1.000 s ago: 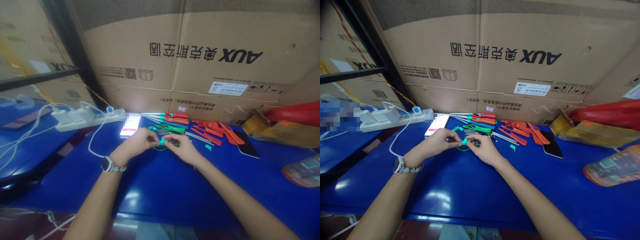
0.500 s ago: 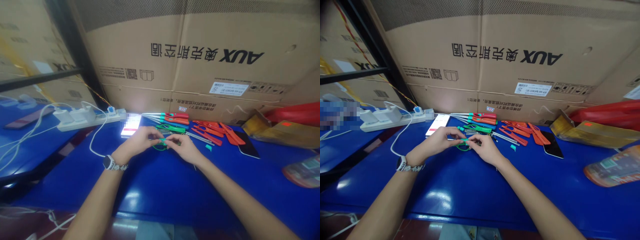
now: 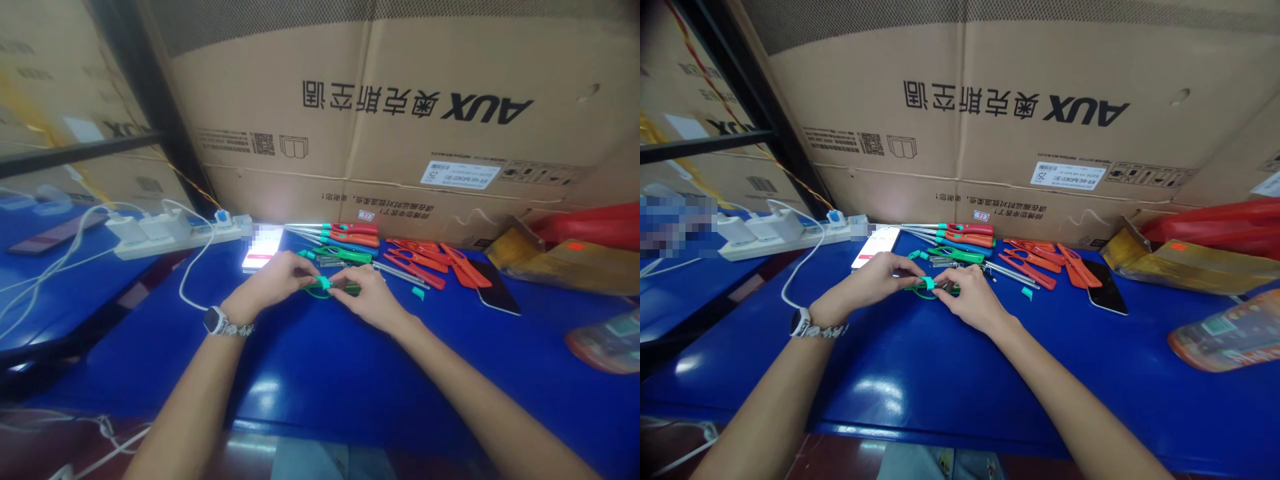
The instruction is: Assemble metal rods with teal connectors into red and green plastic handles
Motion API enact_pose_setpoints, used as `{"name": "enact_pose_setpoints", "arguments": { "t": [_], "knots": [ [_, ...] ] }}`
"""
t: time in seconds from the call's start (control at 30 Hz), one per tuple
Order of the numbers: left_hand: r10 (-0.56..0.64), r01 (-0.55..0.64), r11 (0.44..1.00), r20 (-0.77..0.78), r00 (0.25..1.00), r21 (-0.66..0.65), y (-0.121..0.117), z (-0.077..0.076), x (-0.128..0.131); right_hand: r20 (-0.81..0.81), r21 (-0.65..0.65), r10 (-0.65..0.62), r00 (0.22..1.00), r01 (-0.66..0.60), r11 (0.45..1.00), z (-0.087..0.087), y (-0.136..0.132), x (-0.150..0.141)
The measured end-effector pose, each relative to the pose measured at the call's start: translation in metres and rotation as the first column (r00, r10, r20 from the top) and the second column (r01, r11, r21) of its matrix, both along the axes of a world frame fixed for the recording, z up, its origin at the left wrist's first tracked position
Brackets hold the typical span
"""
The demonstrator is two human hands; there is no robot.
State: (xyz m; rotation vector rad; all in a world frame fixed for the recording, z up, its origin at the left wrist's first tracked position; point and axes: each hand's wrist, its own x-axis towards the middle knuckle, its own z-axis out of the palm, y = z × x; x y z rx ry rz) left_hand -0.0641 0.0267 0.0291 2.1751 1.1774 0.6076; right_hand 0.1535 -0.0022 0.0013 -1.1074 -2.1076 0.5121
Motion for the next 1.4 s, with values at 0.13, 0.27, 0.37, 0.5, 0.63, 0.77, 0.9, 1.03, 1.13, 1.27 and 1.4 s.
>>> {"name": "enact_pose_setpoints", "arguments": {
  "t": [0.13, 0.27, 0.37, 0.5, 0.63, 0.77, 0.9, 1.03, 1.13, 1.27, 1.4],
  "knots": [
    [-0.050, 0.053, 0.994, -0.034, 0.998, 0.097, -0.001, 0.000, 0.002, 0.074, 0.023, 0.019, 0.997, -0.021, 1.000, -0.003, 0.001, -0.001],
    [-0.070, 0.076, 0.992, -0.055, 0.996, 0.100, -0.002, -0.001, 0.004, 0.110, 0.033, 0.060, 0.992, -0.064, 0.997, -0.004, 0.005, 0.000],
    [-0.031, 0.034, 0.999, -0.074, 0.997, 0.036, 0.000, -0.002, 0.003, 0.160, 0.055, 0.066, 0.985, -0.076, 0.996, 0.000, 0.007, 0.007],
    [0.003, -0.002, 1.000, -0.112, 0.994, 0.003, 0.001, -0.005, 0.003, 0.214, 0.065, 0.013, 0.977, -0.028, 0.997, 0.003, 0.010, 0.017],
    [0.002, 0.001, 1.000, -0.123, 0.992, 0.019, 0.004, -0.008, 0.004, 0.246, 0.034, 0.045, 0.968, -0.055, 0.998, -0.002, 0.012, 0.019],
    [0.011, -0.006, 0.999, -0.130, 0.991, 0.037, 0.007, -0.012, 0.003, 0.252, 0.046, 0.047, 0.967, -0.061, 0.997, -0.006, 0.011, 0.017],
    [0.004, 0.002, 0.999, -0.137, 0.991, 0.041, 0.011, -0.016, 0.003, 0.277, 0.037, 0.069, 0.958, -0.083, 0.996, -0.006, 0.010, 0.018],
    [-0.003, 0.010, 0.999, -0.137, 0.991, 0.047, 0.013, -0.018, 0.004, 0.280, 0.011, 0.095, 0.955, -0.102, 0.995, -0.007, 0.012, 0.020],
    [-0.011, 0.016, 0.999, -0.148, 0.989, 0.035, 0.012, -0.017, 0.005, 0.270, -0.004, 0.104, 0.957, -0.107, 0.994, -0.009, 0.014, 0.020],
    [-0.022, 0.030, 0.998, -0.156, 0.988, 0.049, 0.012, -0.016, 0.006, 0.249, -0.023, 0.106, 0.963, -0.104, 0.994, -0.011, 0.016, 0.019],
    [-0.002, 0.011, 0.998, -0.141, 0.990, 0.061, 0.011, -0.017, 0.005, 0.238, -0.021, 0.110, 0.965, -0.108, 0.994, -0.011, 0.016, 0.019]
  ]
}}
